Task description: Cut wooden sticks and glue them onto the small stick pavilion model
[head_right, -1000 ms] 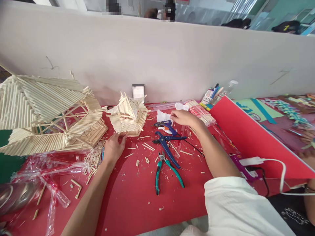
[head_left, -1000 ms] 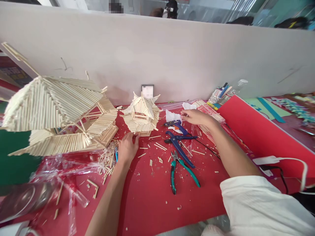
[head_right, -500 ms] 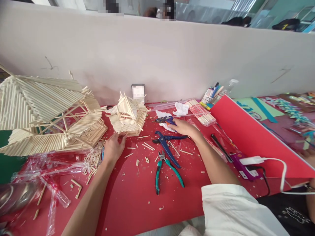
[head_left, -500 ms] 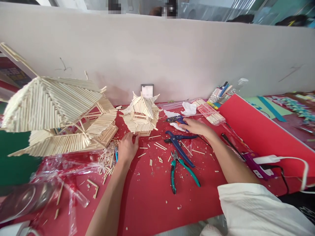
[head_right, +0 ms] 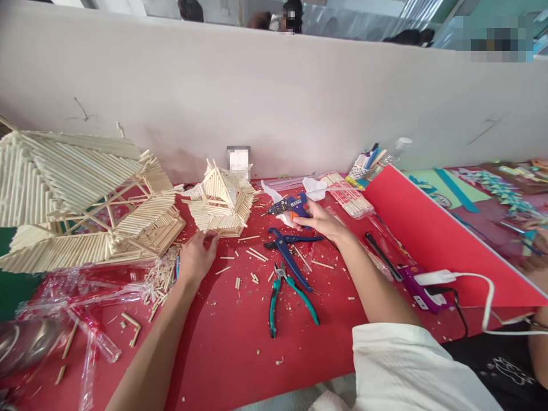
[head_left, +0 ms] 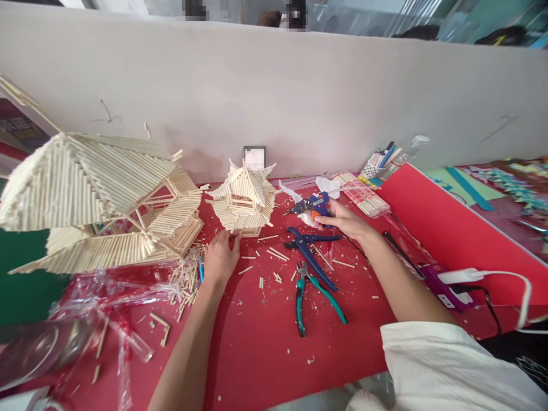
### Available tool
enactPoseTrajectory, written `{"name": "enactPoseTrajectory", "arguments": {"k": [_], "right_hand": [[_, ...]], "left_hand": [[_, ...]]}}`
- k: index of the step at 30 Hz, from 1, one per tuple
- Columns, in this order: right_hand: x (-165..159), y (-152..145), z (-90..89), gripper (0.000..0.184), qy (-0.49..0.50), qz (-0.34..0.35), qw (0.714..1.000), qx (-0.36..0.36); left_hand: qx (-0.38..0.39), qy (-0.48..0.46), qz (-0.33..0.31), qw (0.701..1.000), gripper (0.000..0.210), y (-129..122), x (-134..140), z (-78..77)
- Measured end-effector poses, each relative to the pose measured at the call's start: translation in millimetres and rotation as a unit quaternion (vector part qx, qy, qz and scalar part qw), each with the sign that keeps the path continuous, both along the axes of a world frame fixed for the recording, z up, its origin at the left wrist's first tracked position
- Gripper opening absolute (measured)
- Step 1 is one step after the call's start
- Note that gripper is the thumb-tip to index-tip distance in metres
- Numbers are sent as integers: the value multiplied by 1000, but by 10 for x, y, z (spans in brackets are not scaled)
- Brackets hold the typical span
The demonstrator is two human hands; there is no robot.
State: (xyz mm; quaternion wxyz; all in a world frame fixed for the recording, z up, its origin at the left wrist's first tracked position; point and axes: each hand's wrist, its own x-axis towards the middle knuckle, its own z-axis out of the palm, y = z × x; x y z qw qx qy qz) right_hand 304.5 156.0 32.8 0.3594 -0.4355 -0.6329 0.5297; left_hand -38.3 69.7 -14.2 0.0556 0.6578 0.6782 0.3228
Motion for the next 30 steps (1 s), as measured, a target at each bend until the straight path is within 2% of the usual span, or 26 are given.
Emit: {"name": "enactPoseTrajectory", "arguments": {"k": [4, 9, 13, 20, 25, 30], "right_hand": [[7, 71, -66, 34, 24, -46, 998, -44], [41, 204, -174, 30, 41, -116, 990, -65], [13, 271, -205, 30, 95, -155, 977, -108], [-114, 297, -202, 29, 164, -155, 962, -153], [-222, 289, -235, 31, 207, -126, 950, -196], [-313, 281, -253, 36, 216, -114, 941, -234]], "left_hand": [[1, -2, -3, 1000, 20, 5, 4, -2], [-3, -5, 1, 1000, 20, 1, 10, 16], [-6, -5, -2, 1000, 20, -4, 13, 25], [-7, -1, 4, 1000, 20, -5, 14, 21], [-3, 0, 2, 1000, 20, -4, 18, 14], [-5, 3, 4, 1000, 20, -3, 16, 14]]}}
